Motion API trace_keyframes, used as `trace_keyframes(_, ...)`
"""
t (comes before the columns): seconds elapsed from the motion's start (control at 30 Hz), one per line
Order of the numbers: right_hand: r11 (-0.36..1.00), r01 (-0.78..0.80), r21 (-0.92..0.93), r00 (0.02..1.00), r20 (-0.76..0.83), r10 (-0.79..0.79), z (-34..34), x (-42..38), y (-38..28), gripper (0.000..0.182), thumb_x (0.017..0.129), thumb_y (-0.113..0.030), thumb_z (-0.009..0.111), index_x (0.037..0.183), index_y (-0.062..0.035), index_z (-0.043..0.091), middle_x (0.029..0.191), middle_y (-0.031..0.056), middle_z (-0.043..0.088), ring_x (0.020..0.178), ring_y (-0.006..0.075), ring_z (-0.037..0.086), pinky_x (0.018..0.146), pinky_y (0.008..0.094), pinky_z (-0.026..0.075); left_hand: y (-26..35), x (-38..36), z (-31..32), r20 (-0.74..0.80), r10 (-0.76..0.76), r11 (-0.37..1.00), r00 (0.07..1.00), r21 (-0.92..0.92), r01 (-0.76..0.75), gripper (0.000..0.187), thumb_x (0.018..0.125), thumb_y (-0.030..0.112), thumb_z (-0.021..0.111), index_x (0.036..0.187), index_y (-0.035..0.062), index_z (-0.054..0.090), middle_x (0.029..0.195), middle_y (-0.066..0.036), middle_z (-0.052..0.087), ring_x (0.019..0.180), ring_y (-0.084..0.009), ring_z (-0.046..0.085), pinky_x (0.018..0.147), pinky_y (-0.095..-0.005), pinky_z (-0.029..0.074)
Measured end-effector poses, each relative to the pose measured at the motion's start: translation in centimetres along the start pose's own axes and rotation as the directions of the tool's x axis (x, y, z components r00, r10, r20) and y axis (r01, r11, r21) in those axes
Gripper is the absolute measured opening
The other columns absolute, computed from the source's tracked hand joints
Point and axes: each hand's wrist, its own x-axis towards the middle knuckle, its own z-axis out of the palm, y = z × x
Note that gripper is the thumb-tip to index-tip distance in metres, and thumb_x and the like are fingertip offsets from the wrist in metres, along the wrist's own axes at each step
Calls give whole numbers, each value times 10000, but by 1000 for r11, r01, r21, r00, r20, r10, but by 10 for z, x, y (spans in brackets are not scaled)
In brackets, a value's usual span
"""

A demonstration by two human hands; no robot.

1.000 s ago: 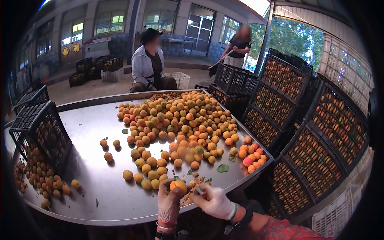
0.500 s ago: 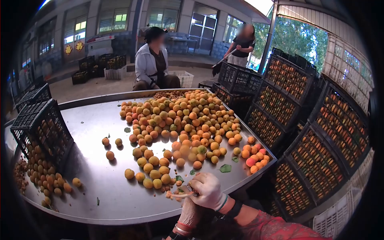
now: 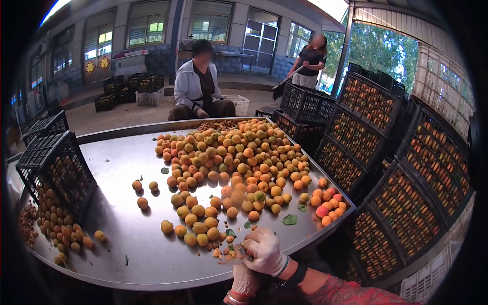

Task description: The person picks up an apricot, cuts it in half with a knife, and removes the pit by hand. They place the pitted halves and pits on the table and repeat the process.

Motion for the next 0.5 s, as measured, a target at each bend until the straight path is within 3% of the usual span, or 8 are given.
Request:
trace_keyframes(0.03,1000,31,3,1000,4,-31,-1,2,0,231,598,-129,798,723,-83,610,750,67,592,679,285,585,637,394,461,-5,-1,0,-2,0,1000,1000,1,0,304,946,189,546,1171,35,411,1124,-113,528,1135,-228,513,944,-374,362)
trace_keyframes(0.07,998,63,8,998,7,-63,-1,3,0,234,585,-128,793,731,-83,615,748,65,590,679,282,585,641,393,462,-9,-3,0,48,102,943,994,312,-112,334,942,202,556,1207,48,423,1152,-116,525,1143,-239,511,943,-392,365)
trace_keyframes(0.1,998,63,12,998,8,-64,-2,3,0,234,585,-128,793,731,-83,615,748,65,590,679,282,585,641,393,462,-13,-3,-1,126,179,780,976,586,-219,367,938,215,565,1244,60,435,1180,-120,521,1151,-249,508,942,-409,368)
trace_keyframes(0.13,996,87,21,995,55,-88,-3,4,1,235,579,-134,782,743,-83,622,753,65,593,685,277,590,647,390,462,-15,-5,-1,124,178,779,976,588,-217,367,938,215,565,1244,60,435,1180,-120,521,1151,-249,508,942,-409,368)
trace_keyframes(0.2,993,109,33,989,101,-112,-3,4,6,237,573,-139,771,754,-83,628,758,65,596,691,273,596,652,387,462,-7,-10,-3,184,253,650,950,695,-308,474,930,234,579,1350,83,419,1243,-115,518,1170,-274,506,978,-431,380)
trace_keyframes(0.4,966,236,111,952,171,-252,-1,1,16,262,563,-154,746,797,-80,652,786,60,612,713,257,612,649,381,462,-16,-7,-8,217,373,563,902,720,-406,493,947,264,565,1378,86,404,1268,-111,514,1176,-275,509,979,-433,400)
trace_keyframes(0.47,893,393,218,882,184,-433,0,0,13,227,587,-145,681,804,-91,642,747,55,593,735,257,613,708,383,481,-21,-4,-9,230,416,529,880,726,-440,501,953,275,559,1389,87,398,1278,-109,512,1179,-275,509,980,-434,407)
trace_keyframes(0.5,895,388,220,884,185,-429,0,1,18,227,587,-145,681,804,-91,642,747,55,593,735,257,613,708,383,481,-23,-2,-10,238,433,514,869,727,-455,505,957,281,556,1394,88,395,1283,-108,511,1180,-275,510,981,-435,411)
